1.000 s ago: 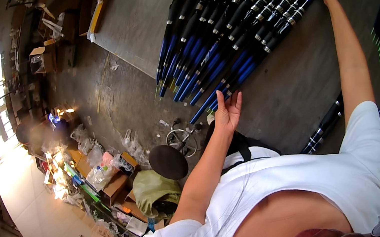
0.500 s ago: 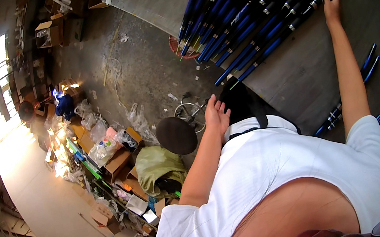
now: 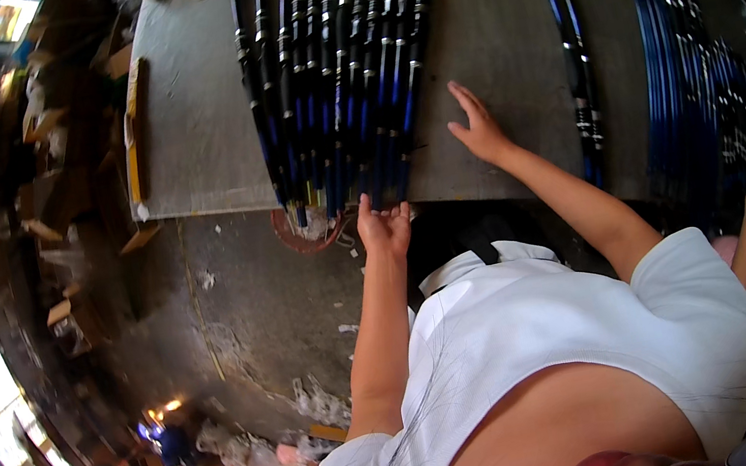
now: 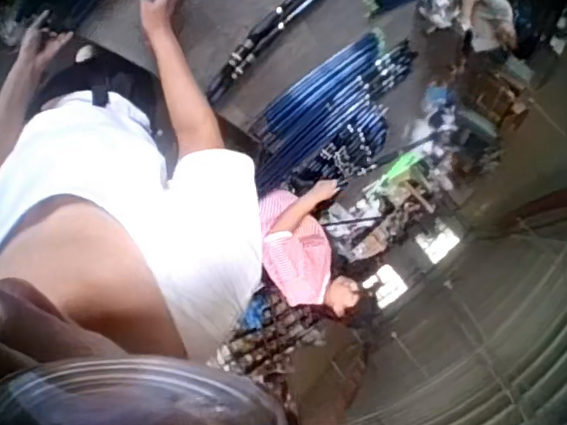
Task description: The person repeatedly picks up bundles of blue and black fishing rods from a table, inspects them, and places them back down in organized stacks. They handle the rods by hand, moving them between piles and occasionally separating individual rods from bundles.
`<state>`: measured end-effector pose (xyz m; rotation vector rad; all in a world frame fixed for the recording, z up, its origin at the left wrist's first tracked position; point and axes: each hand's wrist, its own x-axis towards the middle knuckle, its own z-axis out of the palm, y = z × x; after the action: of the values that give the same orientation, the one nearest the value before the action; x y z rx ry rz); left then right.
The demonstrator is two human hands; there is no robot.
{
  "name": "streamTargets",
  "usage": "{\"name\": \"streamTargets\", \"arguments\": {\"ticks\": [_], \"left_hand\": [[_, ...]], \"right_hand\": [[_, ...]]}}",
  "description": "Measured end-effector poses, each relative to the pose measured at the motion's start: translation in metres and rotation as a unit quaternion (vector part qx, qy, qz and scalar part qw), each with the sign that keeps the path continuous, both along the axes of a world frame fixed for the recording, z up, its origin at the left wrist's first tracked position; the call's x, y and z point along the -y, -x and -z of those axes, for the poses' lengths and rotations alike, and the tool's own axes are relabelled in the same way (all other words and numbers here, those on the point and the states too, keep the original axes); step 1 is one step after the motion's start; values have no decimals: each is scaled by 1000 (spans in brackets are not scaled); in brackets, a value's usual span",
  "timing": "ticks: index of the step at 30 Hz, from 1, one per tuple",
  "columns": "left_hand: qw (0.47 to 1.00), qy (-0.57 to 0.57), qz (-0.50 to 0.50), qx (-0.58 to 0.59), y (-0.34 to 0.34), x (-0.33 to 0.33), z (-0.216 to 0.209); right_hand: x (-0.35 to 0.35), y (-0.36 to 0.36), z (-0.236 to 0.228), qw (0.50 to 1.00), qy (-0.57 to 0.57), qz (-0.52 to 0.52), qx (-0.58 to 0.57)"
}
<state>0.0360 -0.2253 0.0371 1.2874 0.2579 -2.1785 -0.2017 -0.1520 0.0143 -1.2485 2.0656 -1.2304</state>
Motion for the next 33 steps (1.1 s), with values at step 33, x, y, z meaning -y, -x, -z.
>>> {"name": "streamTargets", "arguments": {"ticks": [33], "left_hand": [[942,61,317,96,-11,-47,-27]], "right_hand": [[-312,100,-47,687,-457,522,-218]]}}
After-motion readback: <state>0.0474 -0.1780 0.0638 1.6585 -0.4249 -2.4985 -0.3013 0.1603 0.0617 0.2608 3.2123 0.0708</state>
